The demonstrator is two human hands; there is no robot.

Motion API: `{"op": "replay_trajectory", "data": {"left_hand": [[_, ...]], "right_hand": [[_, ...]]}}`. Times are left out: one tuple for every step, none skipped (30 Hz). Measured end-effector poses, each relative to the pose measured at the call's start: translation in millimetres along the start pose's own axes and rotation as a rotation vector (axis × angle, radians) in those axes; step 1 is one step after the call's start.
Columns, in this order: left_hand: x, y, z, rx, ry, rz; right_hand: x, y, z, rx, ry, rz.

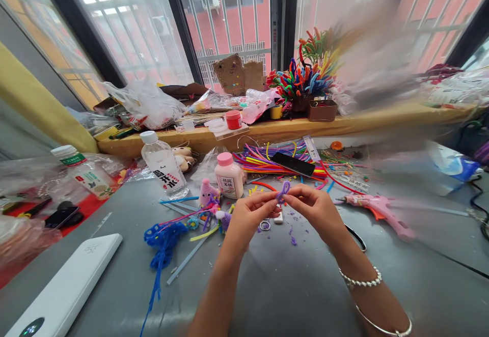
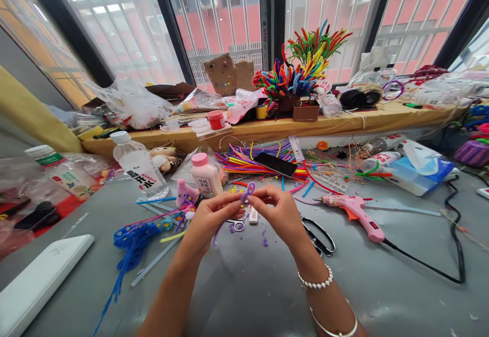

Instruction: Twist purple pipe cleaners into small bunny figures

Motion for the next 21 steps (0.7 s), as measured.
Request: {"op": "replay_trajectory", "data": {"left_hand": [[0.5, 0, 0, -0.005, 0.004, 0.005], [0.9, 1, 0, -0.012, 0.008, 0.012], [1.2, 1, 0, -0.020, 0.013, 0.020], [1.5, 2, 0, -0.029, 0.017, 0.030], [1.6, 2, 0, -0.037, 0.021, 0.042], [1.6, 3, 0, -0.044, 0.025, 0.054], [1.4, 4, 0, -0.049, 0.028, 0.066], [1.1, 4, -1, -0.050, 0.031, 0.077], [0.5, 4, -1, -0.048, 0.032, 0.086], [0.0, 4, -1, -0.046, 0.034, 0.092], [-0.4, 4, -1, -0.045, 0.038, 0.095], [-0.5, 4, -1, -0.044, 0.043, 0.096], [-0.4, 5, -1, -0.046, 0.049, 0.097], [-0.3, 5, -1, -0.049, 0.051, 0.101], [-0.4, 5, -1, -0.055, 0.048, 0.110], [0.0, 6, -1, -0.067, 0.045, 0.127], [0.8, 7, -1, -0.087, 0.046, 0.154], [2.3, 9, 0, -0.119, 0.055, 0.191], [4.3, 12, -1, -0.157, 0.070, 0.228], [5.9, 16, -1, -0.195, 0.084, 0.258], [6.6, 18, -1, -0.222, 0.089, 0.272]], "right_hand": [[0, -1, 0, 0.008, 0.004, 0.003], [1, -2, 0, 0.021, 0.010, 0.003], [1, -3, -1, 0.035, 0.014, -0.002], [0, -4, -1, 0.050, 0.019, -0.011], [0, -5, -1, 0.063, 0.024, -0.020], [0, -6, -2, 0.074, 0.031, -0.029], [0, -6, -2, 0.083, 0.041, -0.038], [0, -7, -2, 0.092, 0.054, -0.046], [1, -8, -3, 0.103, 0.069, -0.056], [2, -9, -3, 0.115, 0.084, -0.065], [3, -9, -4, 0.127, 0.097, -0.075], [3, -10, -4, 0.136, 0.109, -0.083], [4, -11, -4, 0.142, 0.117, -0.086], [4, -11, -5, 0.145, 0.121, -0.084], [4, -11, -5, 0.143, 0.120, -0.076], [4, -10, -5, 0.137, 0.116, -0.058], [3, -9, -4, 0.123, 0.104, -0.032], [1, -7, -4, 0.102, 0.086, 0.003], [-1, -4, -4, 0.076, 0.064, 0.042], [-3, -1, -4, 0.048, 0.043, 0.084], [-5, 1, -4, 0.023, 0.024, 0.124]]}}
Point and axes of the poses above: each hand's wrist, its own z-axis towards the middle knuckle, its own x-axis out of the back of the hand, y = z × x, the point moved 9 cm from there along z, towards the middle knuckle, and after that the axes turned 3 degrees about -x, right-handed, at the moved point
